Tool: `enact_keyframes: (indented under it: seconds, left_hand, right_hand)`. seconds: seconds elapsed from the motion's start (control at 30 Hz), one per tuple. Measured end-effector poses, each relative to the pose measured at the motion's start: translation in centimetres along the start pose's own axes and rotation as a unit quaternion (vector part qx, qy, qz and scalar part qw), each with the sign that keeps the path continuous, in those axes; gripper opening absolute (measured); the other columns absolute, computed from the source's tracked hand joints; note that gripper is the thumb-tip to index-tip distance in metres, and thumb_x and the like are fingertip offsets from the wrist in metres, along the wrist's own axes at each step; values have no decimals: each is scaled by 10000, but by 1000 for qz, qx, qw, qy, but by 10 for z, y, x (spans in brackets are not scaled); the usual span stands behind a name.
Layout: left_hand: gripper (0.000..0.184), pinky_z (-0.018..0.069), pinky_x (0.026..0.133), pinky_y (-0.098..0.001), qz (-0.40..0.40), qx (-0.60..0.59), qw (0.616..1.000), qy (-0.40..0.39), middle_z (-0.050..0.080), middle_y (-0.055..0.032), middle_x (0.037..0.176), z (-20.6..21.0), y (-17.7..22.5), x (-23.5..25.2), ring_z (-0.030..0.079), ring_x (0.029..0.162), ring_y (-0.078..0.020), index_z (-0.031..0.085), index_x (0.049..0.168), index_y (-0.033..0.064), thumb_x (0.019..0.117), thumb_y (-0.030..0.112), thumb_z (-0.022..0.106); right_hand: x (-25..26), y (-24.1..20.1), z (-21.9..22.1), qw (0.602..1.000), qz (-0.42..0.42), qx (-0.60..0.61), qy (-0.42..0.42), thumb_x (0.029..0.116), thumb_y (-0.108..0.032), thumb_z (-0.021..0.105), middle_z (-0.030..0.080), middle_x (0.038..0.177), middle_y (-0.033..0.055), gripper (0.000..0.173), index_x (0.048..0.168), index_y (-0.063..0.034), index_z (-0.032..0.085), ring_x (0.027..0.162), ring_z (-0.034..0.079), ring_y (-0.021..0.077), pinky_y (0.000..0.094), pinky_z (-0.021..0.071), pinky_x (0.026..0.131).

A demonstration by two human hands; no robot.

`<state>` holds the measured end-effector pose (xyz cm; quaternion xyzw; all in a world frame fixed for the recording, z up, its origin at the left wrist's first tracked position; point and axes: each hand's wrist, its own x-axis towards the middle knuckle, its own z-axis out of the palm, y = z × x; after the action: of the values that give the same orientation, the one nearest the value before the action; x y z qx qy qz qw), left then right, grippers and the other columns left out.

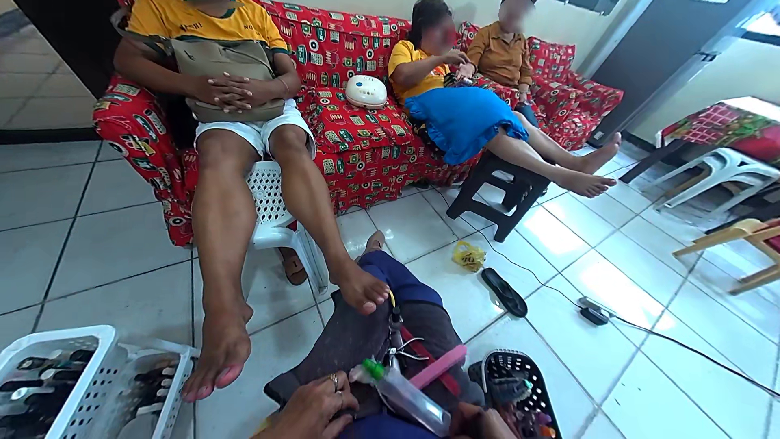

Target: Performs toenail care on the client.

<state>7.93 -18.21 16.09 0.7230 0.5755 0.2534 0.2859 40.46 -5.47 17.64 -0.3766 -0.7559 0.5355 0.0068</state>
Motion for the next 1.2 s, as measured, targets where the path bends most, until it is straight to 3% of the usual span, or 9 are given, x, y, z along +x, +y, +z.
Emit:
enact_keyframes:
  seconds: [0.13, 0.3, 0.4, 0.47, 0.5, 0.63, 0.77, 0.9, 1.2]
  left_hand:
    - [126, 586, 716, -480, 66, -31, 997, 40, 706, -163, 924, -3, 0, -2, 707, 840, -317, 776, 949, 40, 910, 112, 680]
    - [241, 528, 844, -560, -20, -83, 994, -69, 702, -223, 982, -19, 1, -1, 684, 957, -380, 743, 997, -37, 973, 186, 654]
    - [303, 516, 810, -331, -75, -177, 981, 28, 685, -133, 946, -17, 0, 6, 631, 863, -170, 739, 1027, -21, 991, 263, 640]
    - [265, 522, 758, -184, -147, -310, 935, 93, 674, -29, 957, -17, 5, 16, 610, 805, -9, 693, 1100, -29, 1010, 207, 614]
    - [241, 542, 713, -188, -182, -382, 898, 120, 674, -4, 925, -18, 8, 25, 624, 751, -4, 654, 1126, -41, 1030, 164, 571]
    - [365, 585, 644, -251, -264, -566, 765, 157, 684, -28, 902, -21, 8, 66, 675, 690, -105, 522, 1210, 28, 1128, 305, 299]
    - [320, 568, 596, -233, -297, -629, 687, 209, 697, -35, 864, -21, 6, 97, 680, 678, -115, 611, 1123, 72, 1113, 316, 404]
    - [129, 583, 648, -243, -294, -623, 682, 244, 717, -56, 903, -14, 3, 99, 707, 740, -125, 554, 1147, 22, 1065, 115, 520]
    - [127, 592, 714, -256, -266, -649, 671, 242, 730, -57, 913, -6, -12, 93, 713, 793, -119, 609, 1108, 9, 1057, 68, 509]
  right_hand:
    - [-7, 12, -4, 997, -15, 63, 39, 861, -31, 691, 709, 820, 16, 88, 941, 0, 709, 721, 661, 60, 281, 571, 690]
    - [3, 31, 11, 974, 53, 213, 61, 839, -65, 591, 681, 701, -94, 92, 841, -124, 661, 573, 620, 0, 198, 535, 547]
    - [3, 41, 0, 949, 41, 301, 79, 870, -55, 528, 770, 835, -13, 166, 868, -135, 673, 629, 705, 73, 244, 594, 567]
    - [3, 40, -13, 943, 7, 314, 112, 905, -34, 530, 786, 882, 7, 194, 905, -144, 690, 638, 723, 92, 245, 604, 561]
    - [6, 34, -19, 941, -7, 308, 140, 909, -26, 537, 782, 864, -9, 198, 921, -151, 690, 630, 720, 87, 240, 606, 560]
    - [33, -8, -30, 925, -95, 298, 214, 895, -33, 598, 769, 816, -4, 140, 929, -130, 694, 621, 713, 93, 237, 612, 587]
    - [78, -52, -20, 916, -208, 289, 186, 918, -57, 652, 771, 871, -8, 102, 982, -117, 704, 672, 715, 83, 237, 614, 629]
    - [116, -79, 5, 910, -277, 240, 193, 895, 7, 646, 764, 939, -31, 139, 1005, -76, 664, 767, 711, 51, 216, 601, 688]
    - [152, -65, 43, 891, -352, 121, 259, 878, -26, 642, 731, 1014, 61, 46, 887, -7, 600, 934, 688, 11, 150, 563, 815]
